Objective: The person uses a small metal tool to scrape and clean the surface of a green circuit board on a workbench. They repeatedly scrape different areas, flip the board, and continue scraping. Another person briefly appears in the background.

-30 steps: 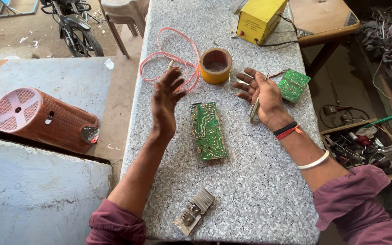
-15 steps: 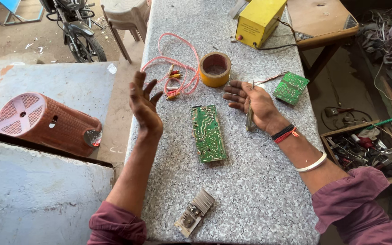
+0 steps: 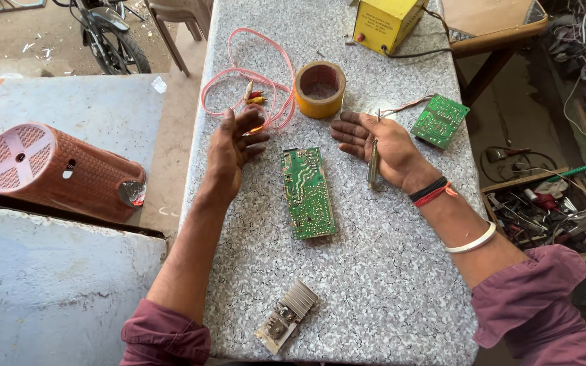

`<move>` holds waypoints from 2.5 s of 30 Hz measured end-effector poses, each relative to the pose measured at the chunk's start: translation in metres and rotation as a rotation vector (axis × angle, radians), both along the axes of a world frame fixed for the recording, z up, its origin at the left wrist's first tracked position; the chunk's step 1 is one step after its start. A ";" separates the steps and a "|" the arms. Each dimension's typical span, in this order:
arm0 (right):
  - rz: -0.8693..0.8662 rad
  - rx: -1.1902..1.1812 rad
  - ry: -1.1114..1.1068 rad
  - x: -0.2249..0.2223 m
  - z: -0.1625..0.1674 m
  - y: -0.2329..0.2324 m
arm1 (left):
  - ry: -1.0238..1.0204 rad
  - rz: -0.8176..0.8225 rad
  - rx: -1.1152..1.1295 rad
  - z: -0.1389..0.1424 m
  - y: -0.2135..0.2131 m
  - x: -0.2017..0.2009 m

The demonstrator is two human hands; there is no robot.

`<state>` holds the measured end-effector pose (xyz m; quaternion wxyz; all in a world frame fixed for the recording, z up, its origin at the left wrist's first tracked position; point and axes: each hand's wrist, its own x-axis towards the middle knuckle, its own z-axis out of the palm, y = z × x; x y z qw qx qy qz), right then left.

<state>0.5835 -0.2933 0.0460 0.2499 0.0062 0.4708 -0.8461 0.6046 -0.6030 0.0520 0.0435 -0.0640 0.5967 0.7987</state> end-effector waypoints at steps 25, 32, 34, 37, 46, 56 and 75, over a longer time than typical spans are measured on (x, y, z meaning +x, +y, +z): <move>-0.011 0.116 -0.001 0.009 0.014 0.004 | 0.054 -0.102 -0.189 0.010 0.044 0.022; -0.025 0.094 0.051 0.013 0.018 0.007 | 0.137 -0.103 -0.151 0.021 0.043 0.031; -0.067 0.077 0.077 0.012 0.018 0.008 | 0.171 -0.085 -0.094 0.026 0.046 0.033; -0.102 0.050 0.088 0.012 0.019 0.008 | 0.197 -0.171 -0.042 0.030 0.058 0.043; -0.329 0.067 0.100 0.009 0.014 0.004 | -0.062 -0.355 0.107 0.021 0.075 0.057; -0.300 0.093 0.055 0.011 0.007 -0.012 | -0.041 -0.352 0.123 0.014 0.062 0.057; 0.045 0.131 0.133 0.045 0.030 -0.035 | 0.034 -0.276 0.195 0.035 0.037 0.065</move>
